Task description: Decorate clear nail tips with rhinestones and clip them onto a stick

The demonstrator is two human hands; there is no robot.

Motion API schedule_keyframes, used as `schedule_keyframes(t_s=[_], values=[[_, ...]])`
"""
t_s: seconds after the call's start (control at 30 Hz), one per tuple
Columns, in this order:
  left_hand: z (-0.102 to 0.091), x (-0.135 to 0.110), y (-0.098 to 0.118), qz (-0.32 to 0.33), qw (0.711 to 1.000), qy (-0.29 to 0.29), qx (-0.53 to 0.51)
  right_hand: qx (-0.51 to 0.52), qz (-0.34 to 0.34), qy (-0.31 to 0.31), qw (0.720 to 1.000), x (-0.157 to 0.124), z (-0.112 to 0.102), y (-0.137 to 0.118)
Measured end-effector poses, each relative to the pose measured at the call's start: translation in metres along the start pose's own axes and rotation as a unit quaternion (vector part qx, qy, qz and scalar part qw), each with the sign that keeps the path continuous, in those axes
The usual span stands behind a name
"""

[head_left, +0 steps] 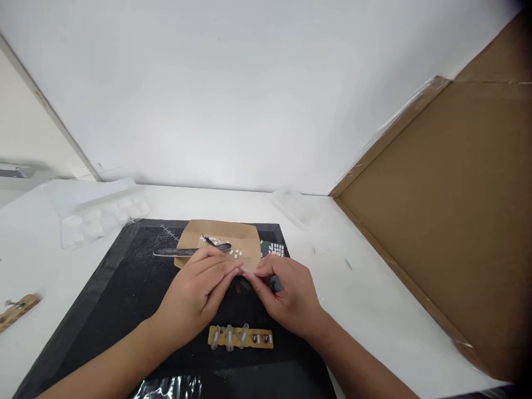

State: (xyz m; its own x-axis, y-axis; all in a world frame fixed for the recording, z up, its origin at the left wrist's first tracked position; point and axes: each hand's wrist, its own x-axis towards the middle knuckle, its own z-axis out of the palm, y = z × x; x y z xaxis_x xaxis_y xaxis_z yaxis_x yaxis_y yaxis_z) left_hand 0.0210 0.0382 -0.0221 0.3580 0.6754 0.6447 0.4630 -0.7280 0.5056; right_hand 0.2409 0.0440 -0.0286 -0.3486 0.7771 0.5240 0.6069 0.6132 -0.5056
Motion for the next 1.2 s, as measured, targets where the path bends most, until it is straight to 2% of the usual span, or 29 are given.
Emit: schedule_keyframes(t_s=[0.07,0.13,0.27,0.47,0.6,0.77,0.93,1.2], values=[[0.003,0.000,0.004,-0.047,0.998,-0.005,-0.043,-0.006,-0.016,0.004,1.000,0.000,-0.001,0.001],[0.004,-0.001,0.007,-0.126,0.988,-0.016,-0.084,-0.019,-0.036,0.000,0.999,0.000,-0.002,0.001],[0.006,-0.004,0.010,-0.282,0.944,-0.032,-0.167,-0.052,-0.090,-0.033,0.994,0.001,-0.009,0.002],[0.010,-0.006,0.014,-0.368,0.891,-0.027,-0.263,-0.072,-0.140,-0.066,0.985,0.003,-0.016,0.000],[0.011,-0.006,0.013,-0.389,0.864,-0.030,-0.317,-0.048,-0.138,-0.067,0.987,0.001,-0.015,0.000],[0.011,-0.006,0.012,-0.375,0.862,-0.058,-0.335,0.010,-0.133,-0.070,0.989,0.003,-0.017,-0.002],[0.009,-0.001,0.017,-0.366,0.849,-0.083,-0.372,0.048,-0.067,-0.104,0.991,0.006,-0.025,0.000],[0.008,-0.003,0.020,-0.377,0.850,-0.106,-0.351,0.083,-0.045,-0.138,0.986,0.007,-0.030,0.003]])
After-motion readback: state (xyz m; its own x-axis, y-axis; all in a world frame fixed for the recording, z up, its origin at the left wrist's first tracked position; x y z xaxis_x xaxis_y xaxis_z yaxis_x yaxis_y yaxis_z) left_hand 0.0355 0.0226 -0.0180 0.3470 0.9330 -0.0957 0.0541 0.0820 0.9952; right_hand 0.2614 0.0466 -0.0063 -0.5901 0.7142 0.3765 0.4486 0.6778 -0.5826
